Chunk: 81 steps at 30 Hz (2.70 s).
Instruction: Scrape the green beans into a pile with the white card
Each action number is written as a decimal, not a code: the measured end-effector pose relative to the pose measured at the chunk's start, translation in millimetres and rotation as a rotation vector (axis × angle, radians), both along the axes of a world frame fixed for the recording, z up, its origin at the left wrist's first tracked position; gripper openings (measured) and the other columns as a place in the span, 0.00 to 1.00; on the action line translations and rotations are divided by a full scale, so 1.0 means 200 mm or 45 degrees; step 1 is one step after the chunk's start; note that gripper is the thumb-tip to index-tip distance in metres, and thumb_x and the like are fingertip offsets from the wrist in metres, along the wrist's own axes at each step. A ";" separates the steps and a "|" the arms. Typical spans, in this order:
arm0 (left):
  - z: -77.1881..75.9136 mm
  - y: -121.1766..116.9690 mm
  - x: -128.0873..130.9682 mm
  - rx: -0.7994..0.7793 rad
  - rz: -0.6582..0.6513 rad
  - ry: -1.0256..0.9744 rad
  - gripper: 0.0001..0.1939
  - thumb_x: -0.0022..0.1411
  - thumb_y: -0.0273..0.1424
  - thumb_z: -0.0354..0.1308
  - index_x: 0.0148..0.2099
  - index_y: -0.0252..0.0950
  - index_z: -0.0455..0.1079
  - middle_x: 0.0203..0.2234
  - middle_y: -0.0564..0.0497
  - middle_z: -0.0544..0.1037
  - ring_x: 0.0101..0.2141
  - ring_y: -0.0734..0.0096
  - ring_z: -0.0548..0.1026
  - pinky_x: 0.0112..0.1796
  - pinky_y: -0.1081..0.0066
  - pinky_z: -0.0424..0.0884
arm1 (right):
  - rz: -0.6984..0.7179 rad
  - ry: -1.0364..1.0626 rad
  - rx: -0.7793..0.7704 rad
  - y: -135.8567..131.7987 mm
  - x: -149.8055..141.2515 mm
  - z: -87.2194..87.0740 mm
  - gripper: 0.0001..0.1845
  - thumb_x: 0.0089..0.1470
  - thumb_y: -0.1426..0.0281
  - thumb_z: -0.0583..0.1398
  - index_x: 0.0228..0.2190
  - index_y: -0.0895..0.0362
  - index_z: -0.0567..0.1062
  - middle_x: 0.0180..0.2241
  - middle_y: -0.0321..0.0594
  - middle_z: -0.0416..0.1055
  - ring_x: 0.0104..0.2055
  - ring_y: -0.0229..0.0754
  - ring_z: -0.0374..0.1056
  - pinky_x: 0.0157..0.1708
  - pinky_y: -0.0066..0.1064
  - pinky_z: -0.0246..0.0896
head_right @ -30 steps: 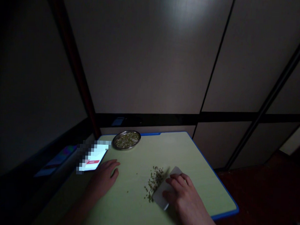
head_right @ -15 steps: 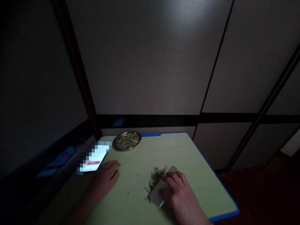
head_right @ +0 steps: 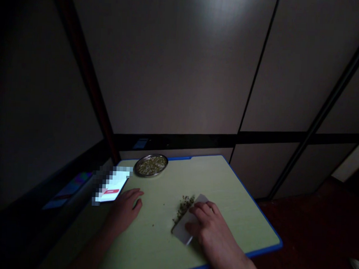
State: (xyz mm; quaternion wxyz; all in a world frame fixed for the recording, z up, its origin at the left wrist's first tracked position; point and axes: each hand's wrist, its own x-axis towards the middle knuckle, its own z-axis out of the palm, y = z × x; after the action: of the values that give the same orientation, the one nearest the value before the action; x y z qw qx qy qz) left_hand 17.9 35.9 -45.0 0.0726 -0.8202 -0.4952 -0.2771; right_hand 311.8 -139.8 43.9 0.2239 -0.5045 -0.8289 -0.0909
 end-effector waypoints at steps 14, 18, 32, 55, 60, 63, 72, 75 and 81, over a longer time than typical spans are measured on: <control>0.02 -0.01 0.00 -0.047 0.013 0.012 0.14 0.59 0.30 0.50 0.44 0.37 0.74 0.45 0.45 0.77 0.47 0.60 0.73 0.52 0.60 0.66 | -0.043 -0.037 -0.023 -0.02 0.08 0.02 0.07 0.58 0.68 0.60 0.37 0.47 0.79 0.48 0.35 0.71 0.53 0.44 0.61 0.51 0.39 0.54; 0.02 -0.01 0.00 -0.057 0.005 0.022 0.15 0.60 0.30 0.49 0.44 0.35 0.74 0.45 0.44 0.77 0.47 0.60 0.73 0.52 0.59 0.66 | -0.035 -0.008 -0.017 0.00 0.05 0.00 0.06 0.58 0.67 0.60 0.34 0.50 0.79 0.47 0.35 0.72 0.52 0.45 0.62 0.51 0.40 0.54; 0.00 0.01 -0.01 -0.032 -0.008 -0.026 0.14 0.59 0.31 0.50 0.43 0.37 0.74 0.44 0.45 0.77 0.47 0.59 0.73 0.51 0.58 0.67 | -0.058 -0.036 0.060 -0.04 0.08 0.03 0.06 0.58 0.69 0.61 0.34 0.49 0.79 0.46 0.36 0.73 0.50 0.45 0.64 0.48 0.39 0.58; 0.01 0.00 -0.01 -0.028 -0.003 0.007 0.15 0.59 0.31 0.50 0.43 0.37 0.75 0.45 0.44 0.78 0.47 0.58 0.73 0.51 0.57 0.67 | -0.182 -0.057 0.055 -0.05 0.16 -0.04 0.14 0.54 0.76 0.62 0.39 0.45 0.79 0.46 0.39 0.72 0.49 0.48 0.65 0.45 0.40 0.61; -0.04 0.03 -0.02 0.008 -0.011 -0.008 0.14 0.58 0.30 0.50 0.43 0.37 0.75 0.44 0.45 0.78 0.46 0.58 0.74 0.50 0.58 0.68 | -0.189 -0.037 0.089 -0.03 0.15 -0.10 0.09 0.57 0.73 0.60 0.35 0.48 0.79 0.46 0.37 0.73 0.48 0.47 0.66 0.45 0.40 0.60; -0.05 0.04 -0.03 0.022 -0.017 -0.015 0.14 0.59 0.31 0.51 0.43 0.39 0.75 0.44 0.46 0.78 0.46 0.59 0.74 0.50 0.58 0.68 | -0.179 -0.066 0.118 -0.03 0.16 -0.12 0.07 0.57 0.72 0.60 0.33 0.49 0.79 0.44 0.37 0.74 0.46 0.46 0.67 0.43 0.37 0.62; -0.01 0.01 -0.01 -0.002 0.010 0.015 0.14 0.59 0.30 0.51 0.44 0.38 0.75 0.45 0.45 0.77 0.47 0.59 0.74 0.51 0.58 0.67 | -0.189 -0.077 0.101 -0.04 0.16 -0.12 0.09 0.59 0.71 0.58 0.37 0.48 0.78 0.46 0.37 0.73 0.47 0.46 0.66 0.44 0.37 0.60; -0.01 0.01 -0.01 -0.008 0.010 0.008 0.14 0.59 0.29 0.51 0.43 0.37 0.75 0.45 0.45 0.77 0.47 0.60 0.74 0.51 0.58 0.68 | -0.170 -0.058 0.081 -0.03 0.16 -0.15 0.09 0.58 0.71 0.59 0.37 0.48 0.78 0.46 0.36 0.73 0.46 0.46 0.66 0.44 0.36 0.60; 0.00 -0.01 -0.01 -0.006 -0.002 -0.007 0.13 0.59 0.28 0.51 0.43 0.37 0.74 0.44 0.45 0.77 0.46 0.60 0.73 0.50 0.58 0.68 | -0.149 -0.029 0.078 -0.06 0.21 -0.16 0.11 0.58 0.70 0.58 0.40 0.46 0.78 0.48 0.37 0.72 0.48 0.48 0.65 0.44 0.38 0.61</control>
State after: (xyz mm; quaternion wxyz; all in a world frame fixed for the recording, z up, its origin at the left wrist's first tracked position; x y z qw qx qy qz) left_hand 15.5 34.7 -45.9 0.0692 -0.8201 -0.4953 -0.2781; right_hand 353.0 -151.0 12.5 0.2240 -0.5438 -0.7974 -0.1348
